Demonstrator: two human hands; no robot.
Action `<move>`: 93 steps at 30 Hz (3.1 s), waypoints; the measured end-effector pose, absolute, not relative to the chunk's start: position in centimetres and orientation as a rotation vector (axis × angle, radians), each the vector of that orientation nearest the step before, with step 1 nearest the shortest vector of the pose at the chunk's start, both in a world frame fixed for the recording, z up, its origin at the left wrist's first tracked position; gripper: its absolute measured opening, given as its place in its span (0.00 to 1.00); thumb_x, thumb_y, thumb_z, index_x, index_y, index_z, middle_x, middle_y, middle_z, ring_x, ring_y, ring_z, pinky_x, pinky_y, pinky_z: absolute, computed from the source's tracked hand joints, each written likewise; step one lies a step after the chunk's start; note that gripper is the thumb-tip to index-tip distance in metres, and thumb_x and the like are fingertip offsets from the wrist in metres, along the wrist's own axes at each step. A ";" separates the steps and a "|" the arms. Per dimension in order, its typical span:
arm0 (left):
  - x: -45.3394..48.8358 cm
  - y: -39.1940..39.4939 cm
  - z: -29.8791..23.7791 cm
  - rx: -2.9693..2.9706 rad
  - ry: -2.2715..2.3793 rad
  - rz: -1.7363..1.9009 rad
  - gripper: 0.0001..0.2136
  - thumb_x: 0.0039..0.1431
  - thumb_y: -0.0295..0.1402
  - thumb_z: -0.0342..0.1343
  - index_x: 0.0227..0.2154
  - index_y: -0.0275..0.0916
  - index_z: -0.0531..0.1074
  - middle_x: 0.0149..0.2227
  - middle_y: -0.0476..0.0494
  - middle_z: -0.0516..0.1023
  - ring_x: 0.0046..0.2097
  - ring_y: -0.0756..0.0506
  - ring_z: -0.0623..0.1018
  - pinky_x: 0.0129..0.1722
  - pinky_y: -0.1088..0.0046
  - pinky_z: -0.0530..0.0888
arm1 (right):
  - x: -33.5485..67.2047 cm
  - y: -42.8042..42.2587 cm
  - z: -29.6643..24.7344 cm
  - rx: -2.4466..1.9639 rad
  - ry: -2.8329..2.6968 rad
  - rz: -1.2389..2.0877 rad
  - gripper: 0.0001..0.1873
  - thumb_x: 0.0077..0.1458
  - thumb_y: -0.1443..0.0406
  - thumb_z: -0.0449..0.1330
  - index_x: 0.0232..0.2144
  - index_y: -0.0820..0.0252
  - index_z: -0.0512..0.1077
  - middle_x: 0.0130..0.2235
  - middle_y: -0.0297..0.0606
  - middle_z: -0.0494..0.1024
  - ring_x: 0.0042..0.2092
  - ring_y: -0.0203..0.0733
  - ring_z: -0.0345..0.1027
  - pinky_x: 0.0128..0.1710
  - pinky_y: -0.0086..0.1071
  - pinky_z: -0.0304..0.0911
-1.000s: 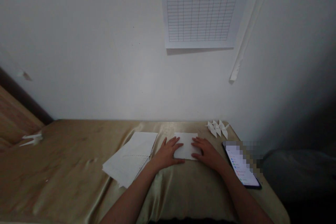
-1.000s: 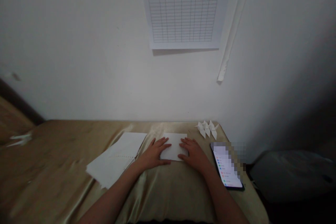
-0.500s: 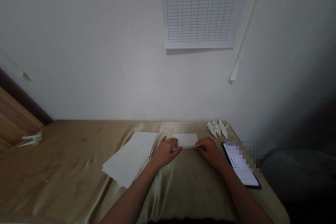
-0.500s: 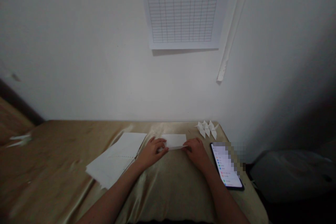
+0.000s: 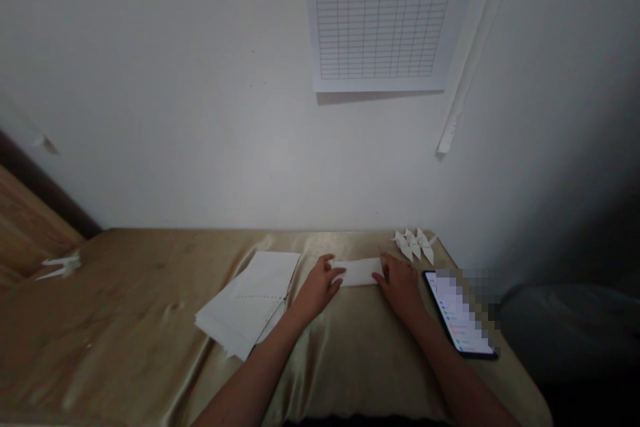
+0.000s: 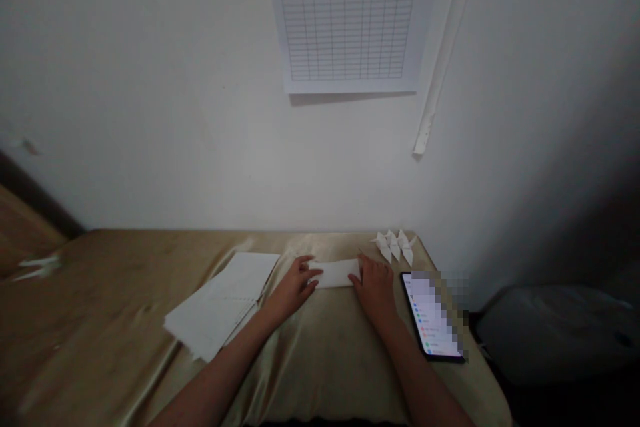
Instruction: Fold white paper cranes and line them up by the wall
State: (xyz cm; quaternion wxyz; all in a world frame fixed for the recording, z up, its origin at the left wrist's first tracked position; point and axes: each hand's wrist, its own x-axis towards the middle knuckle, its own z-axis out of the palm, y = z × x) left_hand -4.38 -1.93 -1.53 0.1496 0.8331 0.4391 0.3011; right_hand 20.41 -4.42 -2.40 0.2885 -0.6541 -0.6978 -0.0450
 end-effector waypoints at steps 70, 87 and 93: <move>-4.0 -3.2 0.2 2.582 1.598 0.501 0.15 0.66 0.40 0.50 0.52 0.55 0.74 0.61 0.49 0.72 0.64 0.32 0.64 0.63 0.34 0.49 | 19.6 -5.5 -0.2 -1.828 -2.013 -0.115 0.15 0.62 0.55 0.56 0.44 0.51 0.78 0.44 0.41 0.77 0.50 0.52 0.66 0.63 0.60 0.37; -0.4 -4.4 0.1 2.505 1.859 0.577 0.17 0.62 0.45 0.54 0.53 0.52 0.73 0.58 0.41 0.70 0.60 0.33 0.65 0.62 0.37 0.50 | 19.2 -5.6 -0.1 -1.895 -2.009 -0.148 0.14 0.61 0.55 0.58 0.44 0.51 0.78 0.45 0.40 0.76 0.51 0.50 0.66 0.63 0.56 0.40; -0.6 -4.3 -0.1 2.492 1.833 0.551 0.17 0.64 0.46 0.52 0.55 0.63 0.71 0.60 0.43 0.68 0.61 0.32 0.63 0.62 0.37 0.48 | 19.1 -5.6 0.1 -1.908 -2.019 -0.134 0.14 0.61 0.56 0.57 0.43 0.52 0.78 0.45 0.40 0.75 0.51 0.50 0.66 0.63 0.55 0.40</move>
